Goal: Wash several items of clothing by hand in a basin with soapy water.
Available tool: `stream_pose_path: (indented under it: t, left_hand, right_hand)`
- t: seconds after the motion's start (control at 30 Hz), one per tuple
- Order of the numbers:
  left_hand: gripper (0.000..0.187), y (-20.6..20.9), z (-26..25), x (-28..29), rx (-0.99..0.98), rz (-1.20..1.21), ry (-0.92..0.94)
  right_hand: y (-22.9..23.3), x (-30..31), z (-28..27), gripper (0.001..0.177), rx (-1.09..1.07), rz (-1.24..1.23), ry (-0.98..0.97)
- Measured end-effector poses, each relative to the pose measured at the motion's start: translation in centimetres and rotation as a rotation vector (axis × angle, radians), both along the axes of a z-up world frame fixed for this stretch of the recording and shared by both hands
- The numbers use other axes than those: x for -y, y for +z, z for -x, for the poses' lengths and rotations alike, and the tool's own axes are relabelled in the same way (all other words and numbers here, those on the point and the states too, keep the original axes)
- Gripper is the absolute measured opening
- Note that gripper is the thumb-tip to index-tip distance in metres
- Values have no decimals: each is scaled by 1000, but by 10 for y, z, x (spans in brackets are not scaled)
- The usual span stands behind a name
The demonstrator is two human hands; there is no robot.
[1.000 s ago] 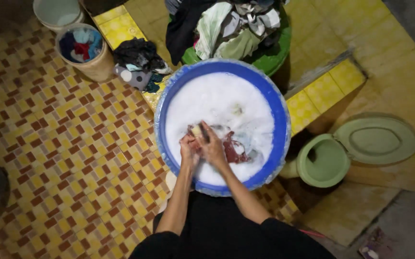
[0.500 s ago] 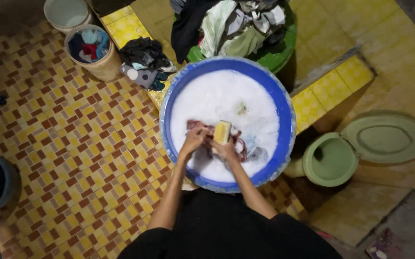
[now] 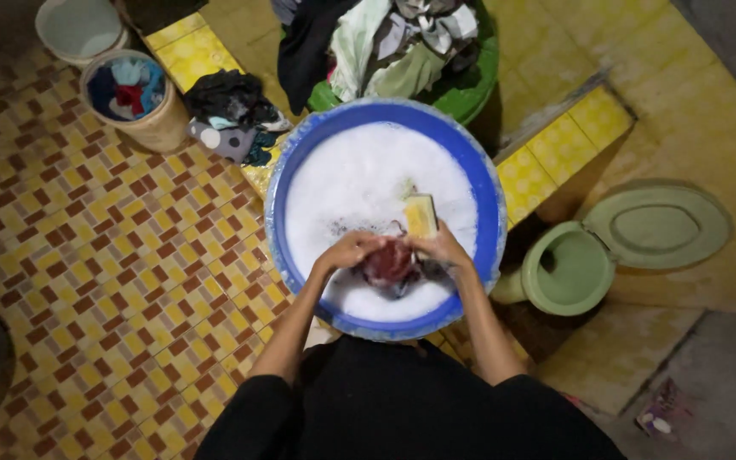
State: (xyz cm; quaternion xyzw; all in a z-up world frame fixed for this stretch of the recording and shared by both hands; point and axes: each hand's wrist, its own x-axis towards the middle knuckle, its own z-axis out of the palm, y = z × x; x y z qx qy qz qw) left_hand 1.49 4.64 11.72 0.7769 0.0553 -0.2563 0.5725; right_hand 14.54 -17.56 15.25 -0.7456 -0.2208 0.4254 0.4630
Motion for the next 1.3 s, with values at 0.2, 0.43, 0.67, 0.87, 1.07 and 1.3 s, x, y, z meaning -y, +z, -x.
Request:
stream_pose_path:
  t: [0.2, 0.43, 0.67, 0.87, 1.07, 1.3]
  left_hand:
    - [50, -109, -10, 33, 152, 747, 649]
    - [22, -71, 21, 35, 157, 1425, 984]
    - [23, -57, 36, 5, -18, 1225, 1173]
    - [38, -10, 64, -44, -120, -444, 499]
    - [47, -26, 18, 2, 393, -890, 354]
    - [40, -123, -32, 30, 233, -828, -15]
  right_hand:
    - [43, -42, 69, 70, 378, 258, -421]
    - [23, -66, 84, 63, 496, 307, -266]
    - [55, -80, 102, 61, 549, 96, -119]
    - [-50, 0, 29, 64, 662, 363, -550]
    - [-49, 29, 5, 64, 398, 453, -593]
    - [-65, 24, 21, 52, 278, 118, -575]
